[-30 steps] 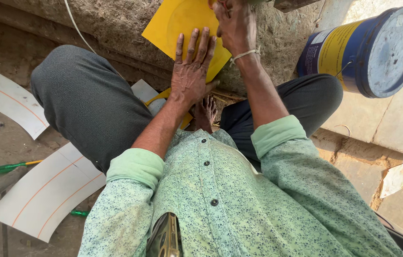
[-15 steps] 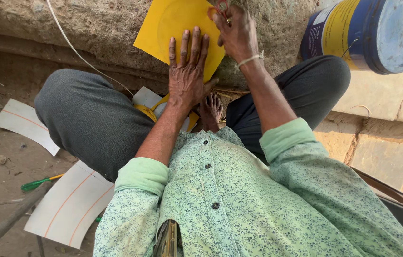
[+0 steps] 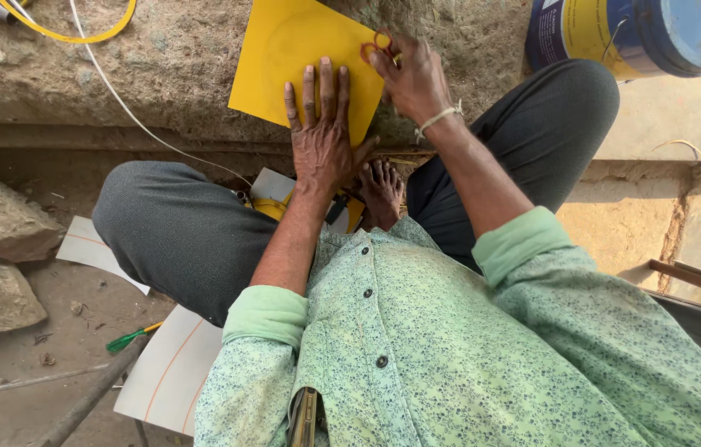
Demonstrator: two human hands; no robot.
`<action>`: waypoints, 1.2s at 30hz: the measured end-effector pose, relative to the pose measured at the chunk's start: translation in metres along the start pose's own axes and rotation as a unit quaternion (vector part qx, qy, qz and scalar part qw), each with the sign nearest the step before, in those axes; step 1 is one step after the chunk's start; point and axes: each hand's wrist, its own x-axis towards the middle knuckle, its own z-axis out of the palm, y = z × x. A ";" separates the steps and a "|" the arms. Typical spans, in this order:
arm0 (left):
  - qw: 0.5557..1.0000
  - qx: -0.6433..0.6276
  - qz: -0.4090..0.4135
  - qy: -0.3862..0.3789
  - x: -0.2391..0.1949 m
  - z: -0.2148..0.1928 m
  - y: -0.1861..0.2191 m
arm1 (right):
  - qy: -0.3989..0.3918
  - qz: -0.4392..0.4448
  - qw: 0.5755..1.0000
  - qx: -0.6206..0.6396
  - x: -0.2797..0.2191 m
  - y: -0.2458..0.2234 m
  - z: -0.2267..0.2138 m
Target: The person sits cross-legged on the ground and uses red-handled scissors to cut a circular shape out of a yellow sheet of material. The person holds the material steady with one hand while cutting with the other, eventually separating the circle from the surrounding sheet.
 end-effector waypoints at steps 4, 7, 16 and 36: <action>1.000 -0.016 0.001 -0.017 -0.001 -0.002 -0.001 | 0.003 0.054 0.998 -0.033 -0.040 0.015 -0.008; 0.997 -0.034 -0.017 -0.068 0.002 -0.003 0.002 | 0.046 0.047 0.997 -0.031 -0.050 0.023 -0.015; 0.996 -0.088 -0.005 -0.007 0.005 -0.006 -0.025 | 0.072 0.035 0.997 0.014 -0.044 0.040 0.005; 0.971 -0.198 -0.077 0.108 0.013 -0.025 -0.027 | 0.087 -0.182 0.977 -0.070 -0.073 0.004 0.034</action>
